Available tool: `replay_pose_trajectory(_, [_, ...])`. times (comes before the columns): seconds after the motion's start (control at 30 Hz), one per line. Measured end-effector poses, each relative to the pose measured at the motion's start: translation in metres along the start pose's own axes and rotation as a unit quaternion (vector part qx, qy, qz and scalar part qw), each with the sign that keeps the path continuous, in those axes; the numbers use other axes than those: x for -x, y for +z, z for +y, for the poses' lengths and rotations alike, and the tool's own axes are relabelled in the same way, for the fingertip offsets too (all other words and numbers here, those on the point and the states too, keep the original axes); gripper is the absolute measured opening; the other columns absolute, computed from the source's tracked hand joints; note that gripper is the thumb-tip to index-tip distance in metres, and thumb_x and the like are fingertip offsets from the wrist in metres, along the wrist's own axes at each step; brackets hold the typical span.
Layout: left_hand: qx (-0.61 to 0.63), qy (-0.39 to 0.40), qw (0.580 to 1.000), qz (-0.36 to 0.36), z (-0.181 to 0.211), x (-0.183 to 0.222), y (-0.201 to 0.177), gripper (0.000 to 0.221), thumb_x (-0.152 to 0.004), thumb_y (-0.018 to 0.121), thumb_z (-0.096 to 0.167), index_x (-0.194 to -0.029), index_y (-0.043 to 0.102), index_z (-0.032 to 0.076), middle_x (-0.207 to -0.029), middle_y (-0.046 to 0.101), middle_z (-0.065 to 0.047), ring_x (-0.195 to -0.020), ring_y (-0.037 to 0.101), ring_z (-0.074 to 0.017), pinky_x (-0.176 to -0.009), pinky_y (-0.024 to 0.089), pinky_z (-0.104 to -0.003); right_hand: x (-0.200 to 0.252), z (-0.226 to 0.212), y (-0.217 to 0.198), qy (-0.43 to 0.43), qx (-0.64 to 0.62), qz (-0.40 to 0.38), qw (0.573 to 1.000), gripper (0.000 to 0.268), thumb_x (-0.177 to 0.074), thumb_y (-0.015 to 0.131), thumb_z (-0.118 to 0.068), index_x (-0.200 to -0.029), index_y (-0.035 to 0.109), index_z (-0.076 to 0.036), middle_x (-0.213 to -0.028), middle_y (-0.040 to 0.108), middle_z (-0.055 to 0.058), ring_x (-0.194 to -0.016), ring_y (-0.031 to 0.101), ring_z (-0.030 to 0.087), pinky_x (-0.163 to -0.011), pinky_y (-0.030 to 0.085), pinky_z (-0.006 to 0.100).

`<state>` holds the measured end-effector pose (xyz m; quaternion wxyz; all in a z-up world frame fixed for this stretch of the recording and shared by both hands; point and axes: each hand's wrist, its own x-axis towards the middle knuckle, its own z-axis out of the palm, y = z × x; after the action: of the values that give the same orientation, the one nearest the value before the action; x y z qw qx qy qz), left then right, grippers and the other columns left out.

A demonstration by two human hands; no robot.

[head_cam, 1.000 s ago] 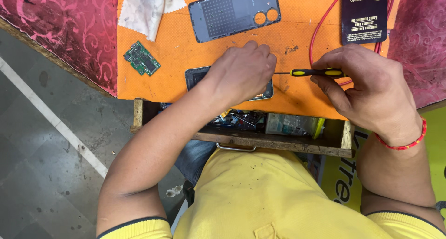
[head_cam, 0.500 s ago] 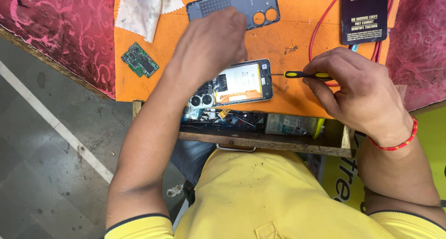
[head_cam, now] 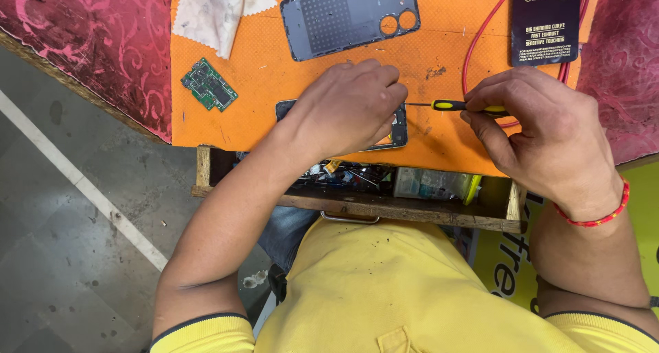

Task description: The person uses a screwdriver to pry and separate the smartphone screen from the frame, then removes the SIM card tray with a tool. The person handles the phone and SIM tray while working at a cluttered repair bench.

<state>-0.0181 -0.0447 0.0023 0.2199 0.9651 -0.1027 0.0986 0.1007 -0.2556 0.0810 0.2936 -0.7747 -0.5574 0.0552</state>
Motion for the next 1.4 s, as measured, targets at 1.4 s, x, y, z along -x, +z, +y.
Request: replay_pose_trajectory(1.4, [-0.237,-0.099,0.954,0.152,-0.072,0.002,0.017,0.008,-0.086,0.072,0.007,-0.086,0.064,0.008,-0.087,0.062,-0.005,-0.087,0.069,-0.0208,-0.066,0.057,-0.035,0.012,0.005,0.01,0.011,0.011,-0.043,0.999,0.013,-0.092,0.077,0.0,-0.1,0.067,-0.002,-0.103,0.069,0.011,-0.087,0.072,0.025,-0.073,0.059,0.034])
